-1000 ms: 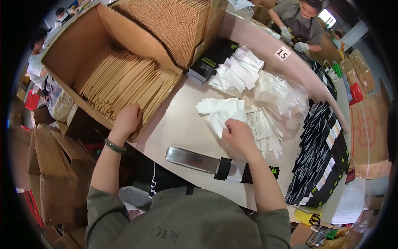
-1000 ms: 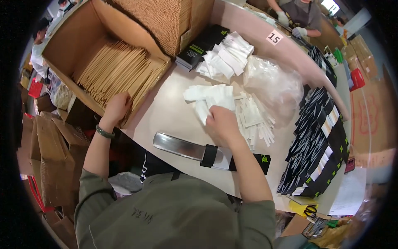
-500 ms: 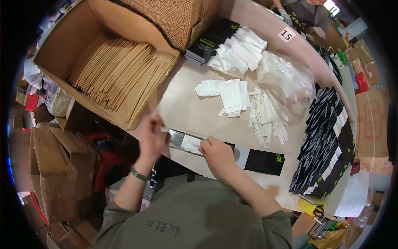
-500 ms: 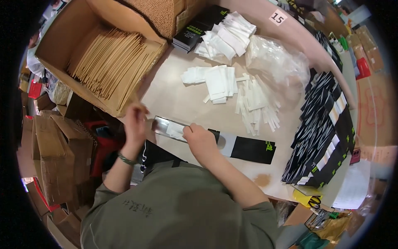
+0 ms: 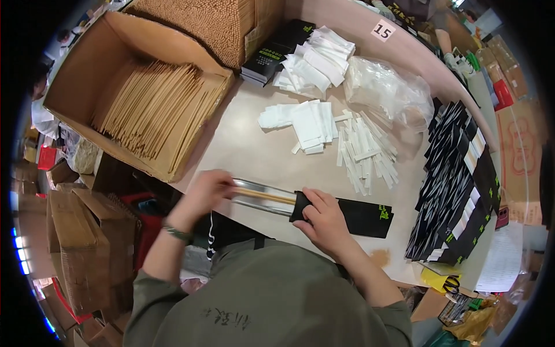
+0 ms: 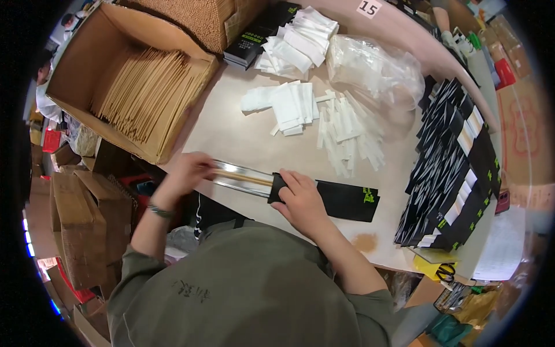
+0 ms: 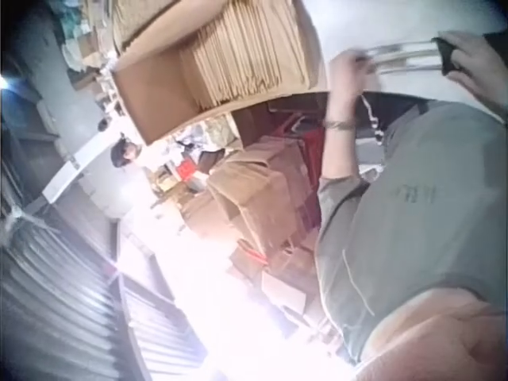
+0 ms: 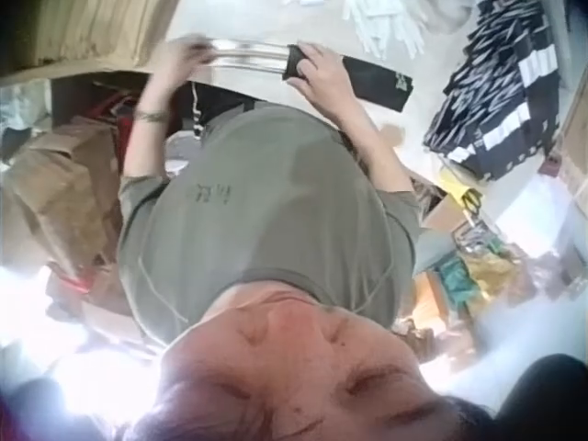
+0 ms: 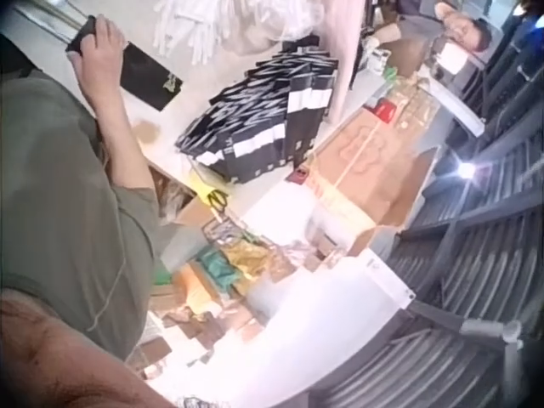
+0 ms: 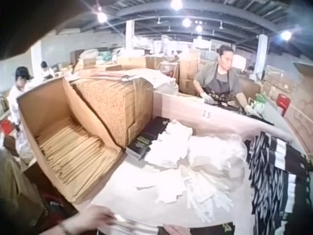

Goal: Manually placing wooden sticks into individual paper or plastic packaging sleeves on an assembly line.

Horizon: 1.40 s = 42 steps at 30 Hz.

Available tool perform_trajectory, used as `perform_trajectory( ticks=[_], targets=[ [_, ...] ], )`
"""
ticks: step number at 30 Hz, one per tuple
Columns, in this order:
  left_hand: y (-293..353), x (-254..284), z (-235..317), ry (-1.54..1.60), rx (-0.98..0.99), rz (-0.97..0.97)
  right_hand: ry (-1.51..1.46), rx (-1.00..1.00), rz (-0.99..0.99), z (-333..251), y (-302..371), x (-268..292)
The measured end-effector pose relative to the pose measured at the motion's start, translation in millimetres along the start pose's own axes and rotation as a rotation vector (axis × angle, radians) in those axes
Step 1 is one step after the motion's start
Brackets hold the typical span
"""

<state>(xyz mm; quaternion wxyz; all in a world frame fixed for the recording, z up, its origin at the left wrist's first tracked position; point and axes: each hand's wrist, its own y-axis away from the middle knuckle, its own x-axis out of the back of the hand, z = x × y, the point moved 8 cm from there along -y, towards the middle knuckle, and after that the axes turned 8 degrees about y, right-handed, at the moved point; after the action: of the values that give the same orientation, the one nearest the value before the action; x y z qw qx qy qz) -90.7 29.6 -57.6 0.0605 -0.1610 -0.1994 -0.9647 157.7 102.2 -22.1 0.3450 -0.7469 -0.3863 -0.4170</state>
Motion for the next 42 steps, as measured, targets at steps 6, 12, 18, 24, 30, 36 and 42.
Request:
perform_trajectory(
  ticks=[6, 12, 18, 24, 30, 36, 42],
  targets=[
    [-5, -49, 60, -0.235, -0.438, 0.409, 0.054, -0.065, 0.047, -1, -8, -3],
    [-14, -118, 75, -0.037, -0.461, 0.076, 0.088, -0.146, 0.054, 4, -2, 1],
    [14, -60, 86, -0.731, -0.795, 0.242, 0.056, -0.005, 0.154, -11, -4, -8],
    [9, -49, 89, -0.776, -0.681, 0.191, 0.041, 0.119, -0.114, -16, -43, 92],
    [1, -75, 21, 0.248, 0.083, -0.137, 0.85, -0.145, 0.34, 124, 10, 272],
    [12, -135, 47, 0.703, 0.018, -0.35, 0.044, 0.098, -0.154, 26, 25, 38],
    [17, -139, 43, 0.846, 0.314, -0.521, 0.113, -0.009, -0.005, 16, 16, 16]
  ],
)
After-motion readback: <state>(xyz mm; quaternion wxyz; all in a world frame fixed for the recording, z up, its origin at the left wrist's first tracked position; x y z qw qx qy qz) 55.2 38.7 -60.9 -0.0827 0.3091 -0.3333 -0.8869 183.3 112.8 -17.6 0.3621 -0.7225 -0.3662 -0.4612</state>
